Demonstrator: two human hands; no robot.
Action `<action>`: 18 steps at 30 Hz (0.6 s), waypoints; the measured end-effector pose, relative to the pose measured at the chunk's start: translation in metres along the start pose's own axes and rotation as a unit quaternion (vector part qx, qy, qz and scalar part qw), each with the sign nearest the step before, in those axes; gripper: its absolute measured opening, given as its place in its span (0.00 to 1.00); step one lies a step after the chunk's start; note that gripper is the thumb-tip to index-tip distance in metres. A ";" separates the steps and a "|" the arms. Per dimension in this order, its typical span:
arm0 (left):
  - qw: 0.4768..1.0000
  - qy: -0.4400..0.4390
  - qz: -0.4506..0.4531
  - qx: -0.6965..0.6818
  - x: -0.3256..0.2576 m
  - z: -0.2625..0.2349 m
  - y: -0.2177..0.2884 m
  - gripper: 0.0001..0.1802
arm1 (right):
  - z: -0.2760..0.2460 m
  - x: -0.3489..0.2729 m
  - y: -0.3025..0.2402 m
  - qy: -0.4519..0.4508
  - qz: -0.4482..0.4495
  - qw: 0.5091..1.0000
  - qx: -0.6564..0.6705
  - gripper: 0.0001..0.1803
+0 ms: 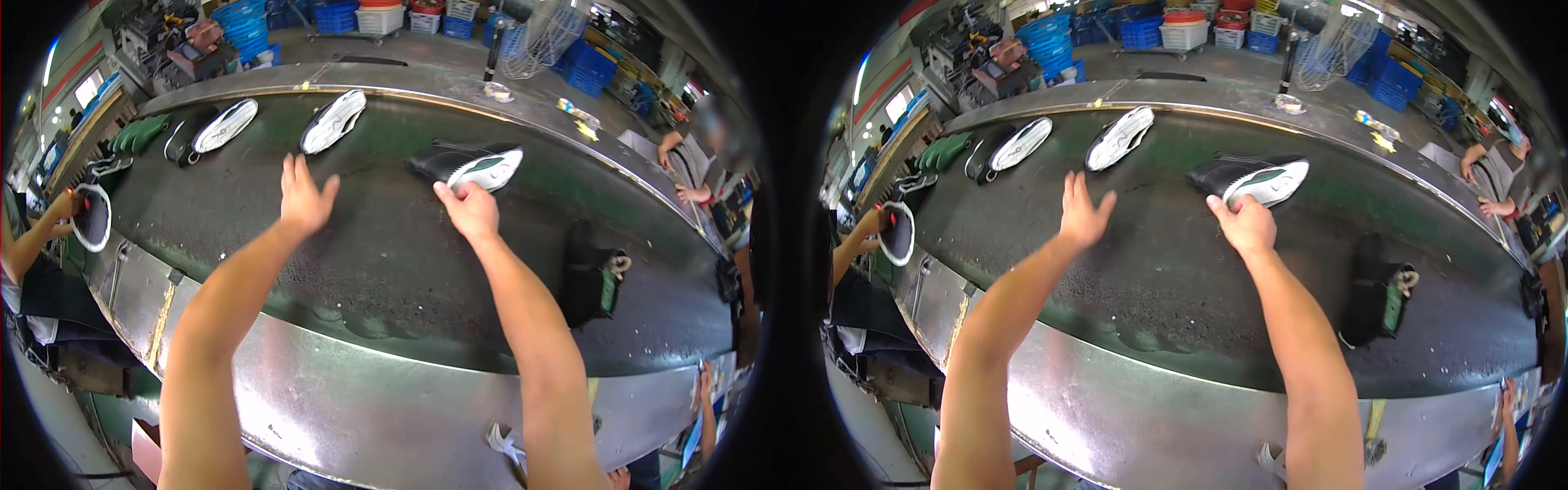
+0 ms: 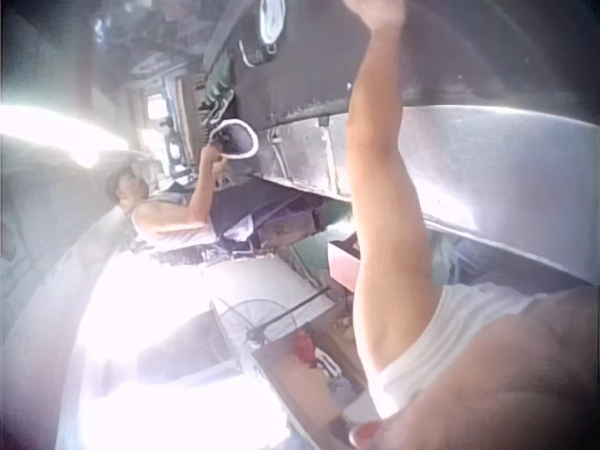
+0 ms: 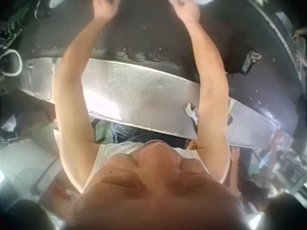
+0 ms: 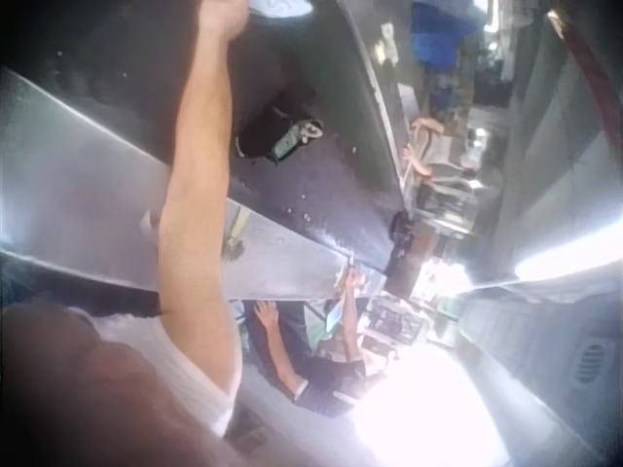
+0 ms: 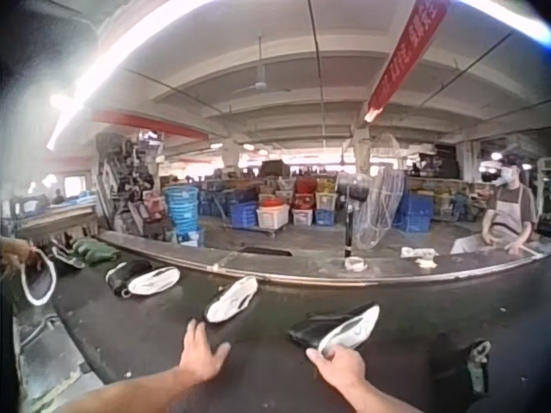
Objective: Trimming or pulling excess material from shoe soles using pliers on a production line.
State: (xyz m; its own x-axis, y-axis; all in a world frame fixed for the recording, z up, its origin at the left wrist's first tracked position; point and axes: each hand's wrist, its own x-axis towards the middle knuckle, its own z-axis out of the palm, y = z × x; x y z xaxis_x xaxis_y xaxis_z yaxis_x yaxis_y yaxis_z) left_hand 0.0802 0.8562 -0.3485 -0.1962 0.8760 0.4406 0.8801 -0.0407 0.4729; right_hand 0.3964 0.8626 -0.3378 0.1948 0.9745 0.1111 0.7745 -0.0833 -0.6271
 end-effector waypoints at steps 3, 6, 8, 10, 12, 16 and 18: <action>0.987 0.055 -0.146 -0.036 0.076 0.042 -0.009 0.58 | 0.007 0.016 0.006 -0.023 -0.028 0.998 -0.054 0.37; 0.980 0.065 -0.187 -0.026 0.114 0.068 -0.024 0.60 | 0.015 0.032 0.016 -0.011 -0.040 0.998 -0.046 0.34; 0.981 0.008 -0.185 -0.063 0.131 0.066 -0.042 0.56 | 0.013 0.030 0.012 -0.030 -0.065 0.997 -0.035 0.31; 0.974 -0.017 -0.215 -0.065 0.140 0.061 -0.064 0.49 | 0.017 0.026 0.008 -0.001 -0.146 0.984 -0.098 0.30; 0.975 -0.046 -0.212 -0.050 0.145 0.051 -0.085 0.41 | 0.022 0.025 0.007 0.000 -0.183 0.979 -0.091 0.28; 0.932 -0.179 -0.238 -0.208 0.091 0.018 -0.029 0.30 | 0.011 0.027 0.040 0.009 -0.198 0.980 0.028 0.25; 0.904 -0.198 -0.241 -0.291 0.057 -0.037 -0.037 0.27 | -0.012 -0.001 0.015 -0.066 -0.188 0.971 0.131 0.25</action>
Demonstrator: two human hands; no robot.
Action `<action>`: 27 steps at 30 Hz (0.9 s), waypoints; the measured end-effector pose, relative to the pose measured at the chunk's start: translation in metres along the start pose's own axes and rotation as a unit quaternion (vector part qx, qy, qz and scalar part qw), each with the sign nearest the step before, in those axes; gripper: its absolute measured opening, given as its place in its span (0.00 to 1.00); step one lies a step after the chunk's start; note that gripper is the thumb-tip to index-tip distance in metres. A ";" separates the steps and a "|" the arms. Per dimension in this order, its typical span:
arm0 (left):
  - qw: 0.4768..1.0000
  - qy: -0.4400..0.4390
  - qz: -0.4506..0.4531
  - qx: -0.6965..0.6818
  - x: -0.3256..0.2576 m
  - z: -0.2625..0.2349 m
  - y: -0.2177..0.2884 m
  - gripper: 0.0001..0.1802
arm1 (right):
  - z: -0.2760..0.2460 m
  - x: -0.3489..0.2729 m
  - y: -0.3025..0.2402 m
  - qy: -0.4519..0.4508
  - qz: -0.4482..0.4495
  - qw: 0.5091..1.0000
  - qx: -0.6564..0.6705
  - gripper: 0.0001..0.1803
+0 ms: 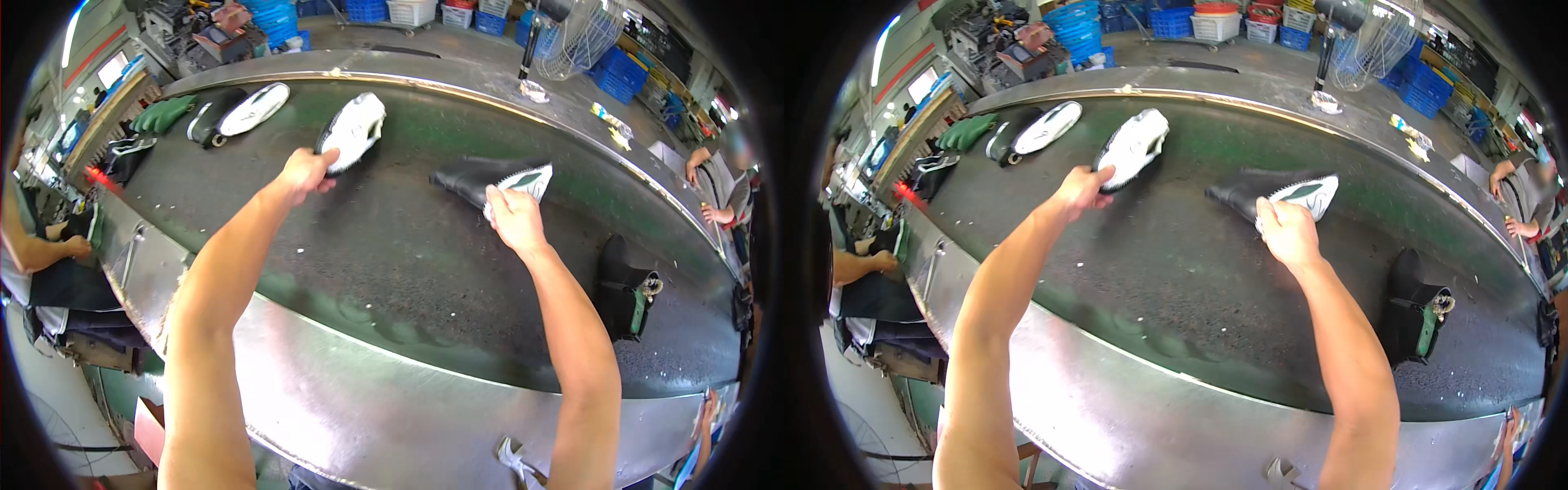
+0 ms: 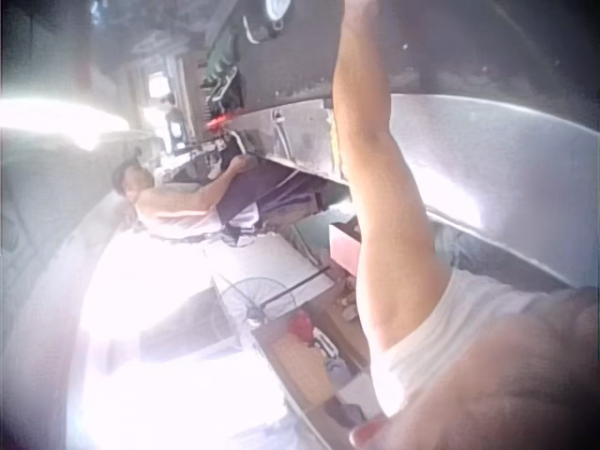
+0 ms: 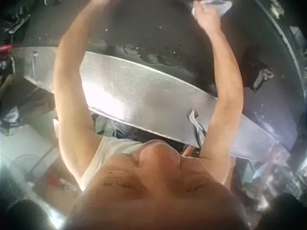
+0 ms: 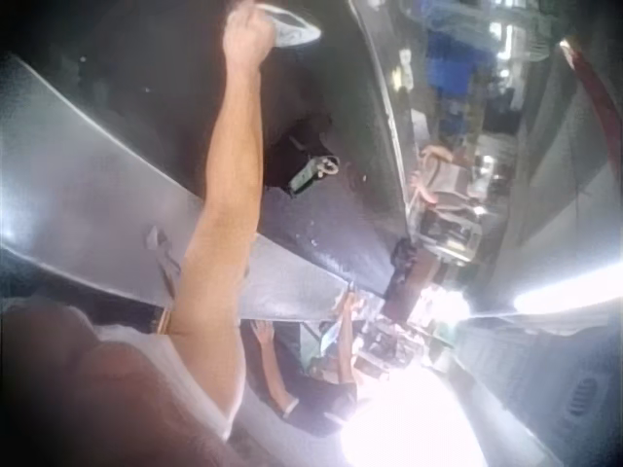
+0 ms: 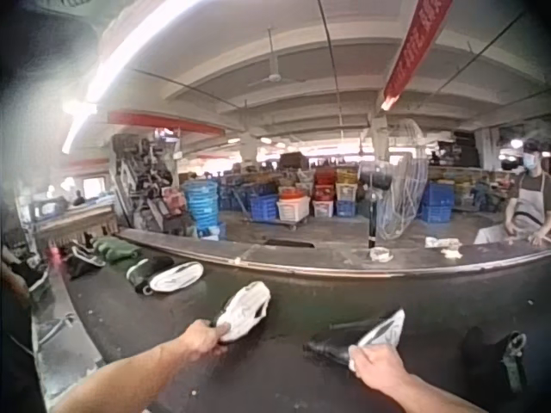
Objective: Trimming or pulling excess material from shoe soles using pliers on a production line.
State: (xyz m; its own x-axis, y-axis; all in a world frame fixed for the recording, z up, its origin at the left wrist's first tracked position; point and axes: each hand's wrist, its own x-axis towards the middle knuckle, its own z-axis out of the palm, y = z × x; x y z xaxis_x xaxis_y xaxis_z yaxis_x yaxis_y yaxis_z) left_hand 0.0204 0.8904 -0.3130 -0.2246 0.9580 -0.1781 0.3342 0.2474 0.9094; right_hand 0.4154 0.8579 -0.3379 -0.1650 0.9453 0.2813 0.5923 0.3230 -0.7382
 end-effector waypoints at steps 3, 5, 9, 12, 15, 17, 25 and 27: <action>0.977 -0.025 -0.027 -0.210 -0.103 -0.058 0.007 0.22 | -0.032 -0.052 -0.067 -0.027 0.005 0.992 0.121 0.25; 0.962 -0.018 -0.027 -0.271 -0.186 -0.094 -0.007 0.22 | -0.047 -0.086 -0.107 -0.048 0.049 0.964 0.257 0.25; 0.990 0.011 0.100 0.102 -0.349 -0.153 -0.084 0.23 | -0.071 -0.180 -0.200 -0.054 0.082 0.863 0.496 0.26; 0.925 0.035 0.180 0.333 -0.428 -0.150 -0.108 0.29 | -0.076 -0.260 -0.244 -0.065 0.059 0.837 0.540 0.29; 0.850 0.140 0.379 0.339 -0.493 -0.128 -0.121 0.61 | -0.081 -0.353 -0.299 -0.081 0.027 0.822 0.563 0.30; 0.872 0.065 0.434 0.219 -0.543 -0.089 -0.117 0.75 | -0.076 -0.413 -0.323 -0.094 0.023 0.771 0.630 0.30; 0.891 -0.186 0.413 -0.034 -0.667 0.017 -0.180 0.65 | -0.064 -0.595 -0.331 -0.056 0.160 0.643 0.747 0.31; 0.883 -0.315 0.324 -0.126 -0.707 0.000 -0.183 0.66 | -0.075 -0.629 -0.284 -0.009 0.148 0.838 0.525 0.32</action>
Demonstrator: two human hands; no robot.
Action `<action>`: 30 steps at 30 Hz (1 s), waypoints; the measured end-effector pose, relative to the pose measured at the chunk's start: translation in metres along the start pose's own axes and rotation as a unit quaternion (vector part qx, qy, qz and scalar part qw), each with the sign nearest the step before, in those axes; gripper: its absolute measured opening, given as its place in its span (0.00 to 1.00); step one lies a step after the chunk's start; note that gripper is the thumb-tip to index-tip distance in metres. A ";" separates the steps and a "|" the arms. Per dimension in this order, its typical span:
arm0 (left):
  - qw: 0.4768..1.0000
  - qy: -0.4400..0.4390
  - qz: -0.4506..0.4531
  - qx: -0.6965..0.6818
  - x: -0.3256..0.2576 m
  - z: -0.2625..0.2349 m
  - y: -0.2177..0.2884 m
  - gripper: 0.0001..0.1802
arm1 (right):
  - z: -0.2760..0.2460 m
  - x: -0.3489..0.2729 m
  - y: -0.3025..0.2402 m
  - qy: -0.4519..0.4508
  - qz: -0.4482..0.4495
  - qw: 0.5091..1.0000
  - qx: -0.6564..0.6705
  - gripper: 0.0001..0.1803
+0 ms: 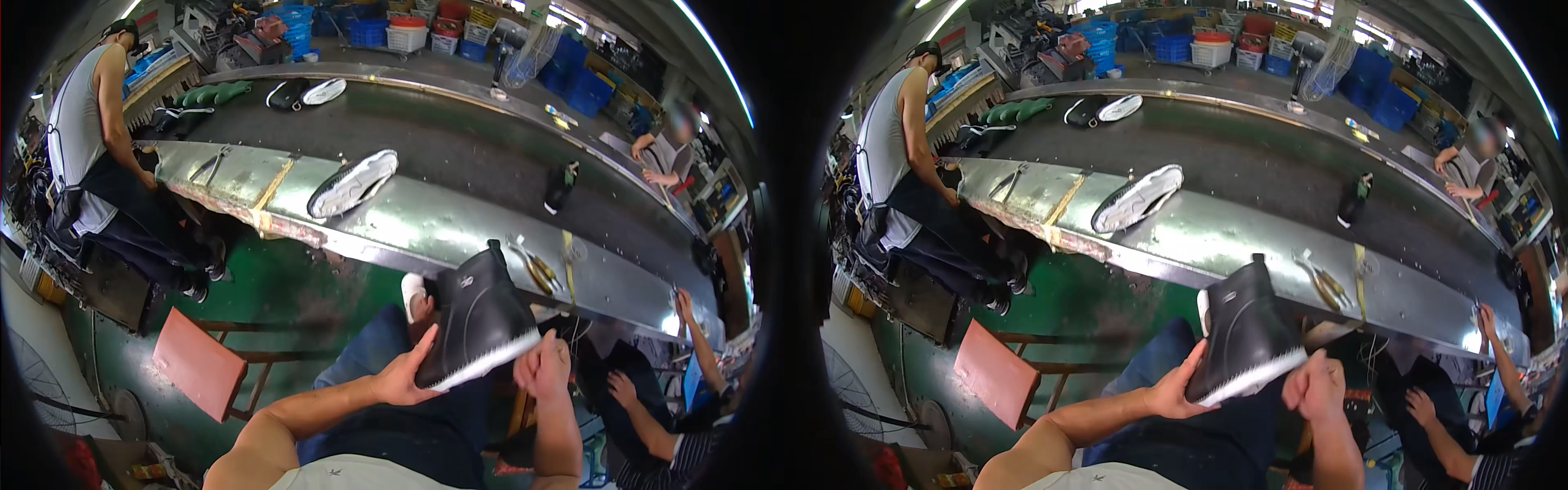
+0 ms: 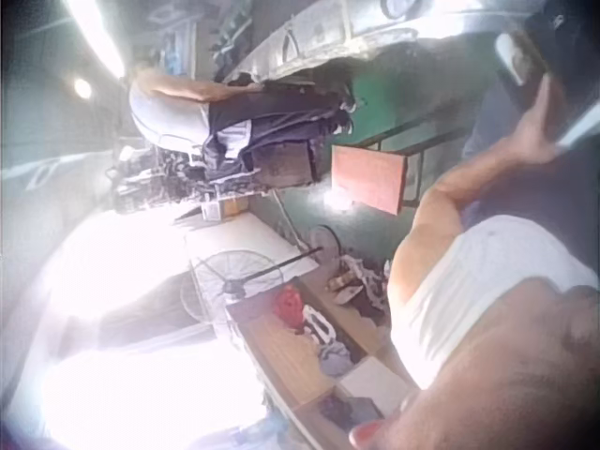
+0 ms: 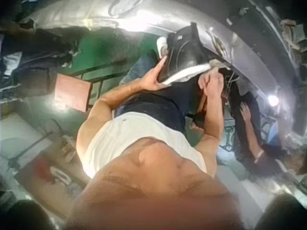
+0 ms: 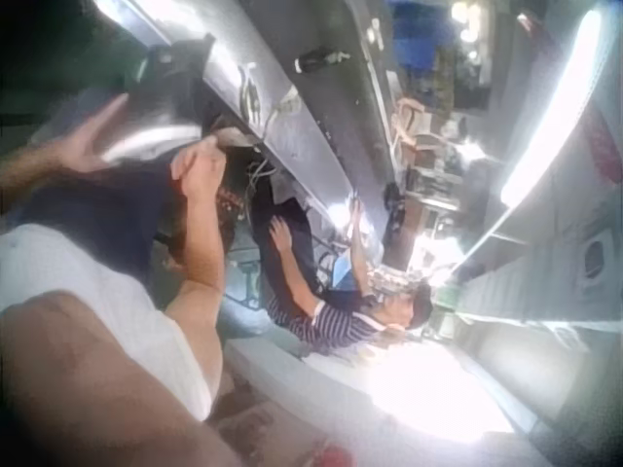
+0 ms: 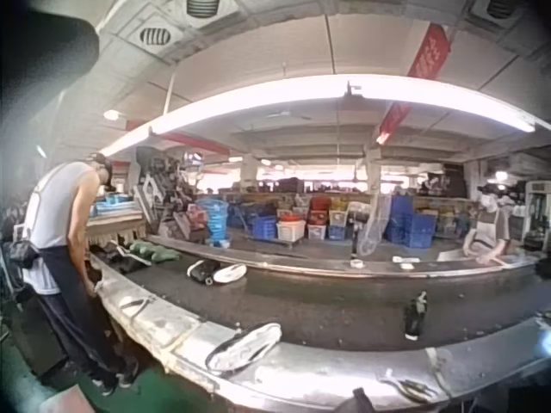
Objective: Trimming or pulling excess material from shoe soles using pliers on a production line.
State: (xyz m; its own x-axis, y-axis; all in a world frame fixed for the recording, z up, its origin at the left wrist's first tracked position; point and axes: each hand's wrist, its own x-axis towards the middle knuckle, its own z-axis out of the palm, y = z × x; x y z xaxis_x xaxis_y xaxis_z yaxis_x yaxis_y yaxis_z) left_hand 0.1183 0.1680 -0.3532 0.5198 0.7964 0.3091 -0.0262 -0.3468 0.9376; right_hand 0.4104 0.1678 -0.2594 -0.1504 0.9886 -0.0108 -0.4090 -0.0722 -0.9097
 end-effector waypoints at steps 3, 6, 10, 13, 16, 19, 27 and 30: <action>0.994 -0.080 -0.056 -0.043 -0.025 0.013 0.000 0.66 | -0.042 -0.013 0.063 0.133 -0.094 0.961 -0.224 0.33; 0.977 -0.106 -0.154 -0.106 -0.048 0.031 -0.047 0.66 | -0.031 -0.015 0.106 0.075 0.020 0.988 -0.135 0.38; 0.949 -0.147 -0.267 -0.076 -0.065 0.039 -0.059 0.63 | -0.057 -0.020 0.177 0.106 -0.004 0.977 -0.184 0.23; 0.939 -0.107 -0.324 0.042 -0.060 0.036 -0.085 0.58 | -0.060 -0.016 0.201 0.105 -0.025 0.929 -0.354 0.19; 0.916 -0.108 -0.386 -0.009 -0.039 0.033 -0.103 0.50 | -0.061 0.001 0.209 0.116 -0.030 0.910 -0.398 0.18; 0.888 -0.011 -0.444 -0.121 -0.016 0.025 -0.095 0.56 | -0.039 0.021 0.200 0.090 -0.074 0.904 -0.411 0.18; 0.931 0.154 -0.258 -0.209 -0.049 -0.036 -0.032 0.51 | 0.008 0.033 0.092 -0.042 -0.138 0.894 -0.424 0.14; 0.934 0.299 -0.195 -0.012 -0.032 -0.127 0.022 0.38 | 0.023 0.039 0.020 -0.039 -0.237 0.853 -0.464 0.14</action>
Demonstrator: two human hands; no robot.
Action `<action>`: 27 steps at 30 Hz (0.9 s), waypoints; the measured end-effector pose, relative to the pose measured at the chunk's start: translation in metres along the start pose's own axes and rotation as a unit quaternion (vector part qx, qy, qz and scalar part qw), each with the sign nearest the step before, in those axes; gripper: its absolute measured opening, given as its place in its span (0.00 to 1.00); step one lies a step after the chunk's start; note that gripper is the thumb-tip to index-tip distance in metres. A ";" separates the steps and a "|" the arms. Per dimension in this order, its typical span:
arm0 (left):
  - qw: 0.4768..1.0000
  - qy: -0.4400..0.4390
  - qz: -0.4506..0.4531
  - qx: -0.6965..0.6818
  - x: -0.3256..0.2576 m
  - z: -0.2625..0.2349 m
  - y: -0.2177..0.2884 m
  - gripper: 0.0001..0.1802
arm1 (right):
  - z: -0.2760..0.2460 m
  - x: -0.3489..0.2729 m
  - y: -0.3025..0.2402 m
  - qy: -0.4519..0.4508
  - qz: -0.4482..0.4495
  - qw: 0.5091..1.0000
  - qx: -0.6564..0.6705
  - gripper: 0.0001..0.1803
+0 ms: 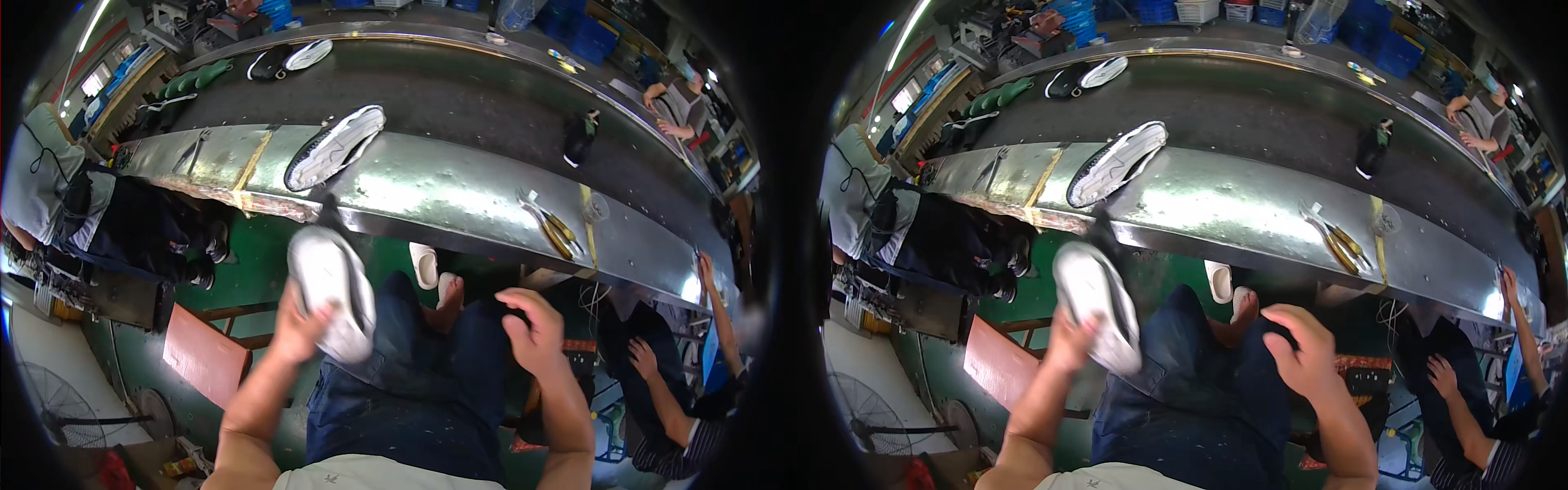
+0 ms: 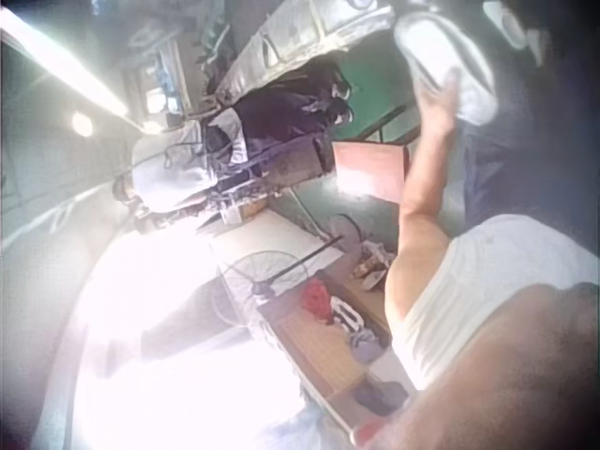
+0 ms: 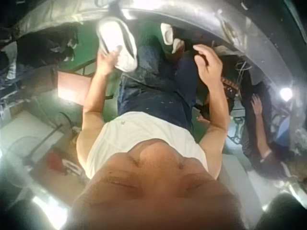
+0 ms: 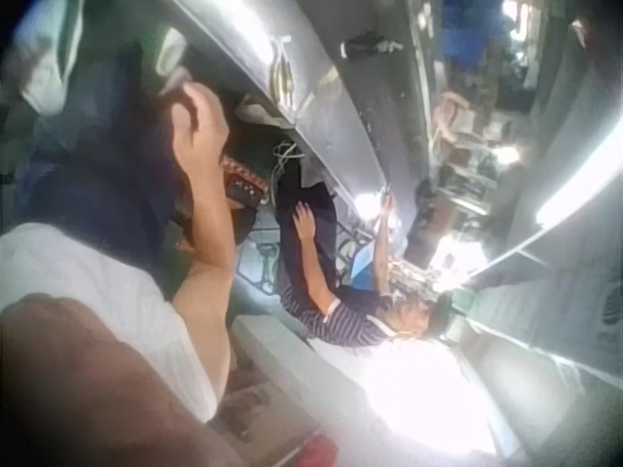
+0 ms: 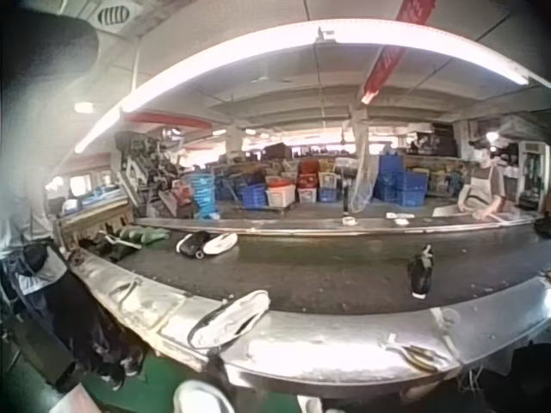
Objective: Trimming or pulling excess material from shoe soles using pliers on a production line.
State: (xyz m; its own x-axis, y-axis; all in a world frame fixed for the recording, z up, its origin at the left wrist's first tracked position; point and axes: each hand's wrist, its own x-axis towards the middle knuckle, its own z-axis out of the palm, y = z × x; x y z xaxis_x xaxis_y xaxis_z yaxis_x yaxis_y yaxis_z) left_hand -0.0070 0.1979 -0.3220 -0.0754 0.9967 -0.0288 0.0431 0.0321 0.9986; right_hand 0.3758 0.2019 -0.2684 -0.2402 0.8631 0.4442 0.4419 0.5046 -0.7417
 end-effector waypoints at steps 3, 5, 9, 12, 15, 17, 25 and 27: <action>0.978 0.129 0.146 0.069 0.083 -0.067 0.055 0.43 | -0.027 0.005 -0.051 0.017 -0.143 0.989 0.032 0.14; 0.957 0.165 0.154 0.181 0.160 -0.112 0.071 0.48 | -0.023 0.000 -0.096 0.087 -0.218 0.966 0.109 0.13; 0.883 0.191 0.017 0.429 0.277 -0.163 0.069 0.60 | -0.021 0.005 -0.153 0.132 -0.301 0.919 0.219 0.13; 0.807 0.086 -0.006 0.585 0.311 -0.147 0.051 0.52 | -0.022 0.023 -0.148 0.103 -0.444 0.835 0.308 0.02; 0.680 0.199 0.237 0.665 0.313 -0.086 0.049 0.40 | -0.009 0.067 -0.143 0.127 -0.568 0.768 0.266 0.04; 0.768 0.136 0.265 0.568 0.308 -0.051 0.060 0.37 | -0.012 0.065 -0.137 0.096 -0.548 0.793 0.250 0.04; 0.898 -0.042 0.042 0.436 0.248 -0.039 0.062 0.42 | -0.027 0.055 -0.062 -0.016 -0.199 0.956 -0.215 0.18; 0.958 -0.084 0.068 0.267 0.180 -0.027 0.038 0.33 | -0.022 0.071 0.026 0.053 -0.055 0.956 -0.285 0.20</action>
State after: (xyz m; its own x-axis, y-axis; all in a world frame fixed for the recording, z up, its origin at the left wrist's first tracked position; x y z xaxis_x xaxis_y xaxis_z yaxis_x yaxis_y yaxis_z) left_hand -0.0455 0.3770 -0.2877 0.1271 0.9907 0.0487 0.5471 -0.1110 0.8297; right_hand 0.3893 0.2761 -0.2449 -0.2367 0.7842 0.5736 0.8254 0.4738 -0.3071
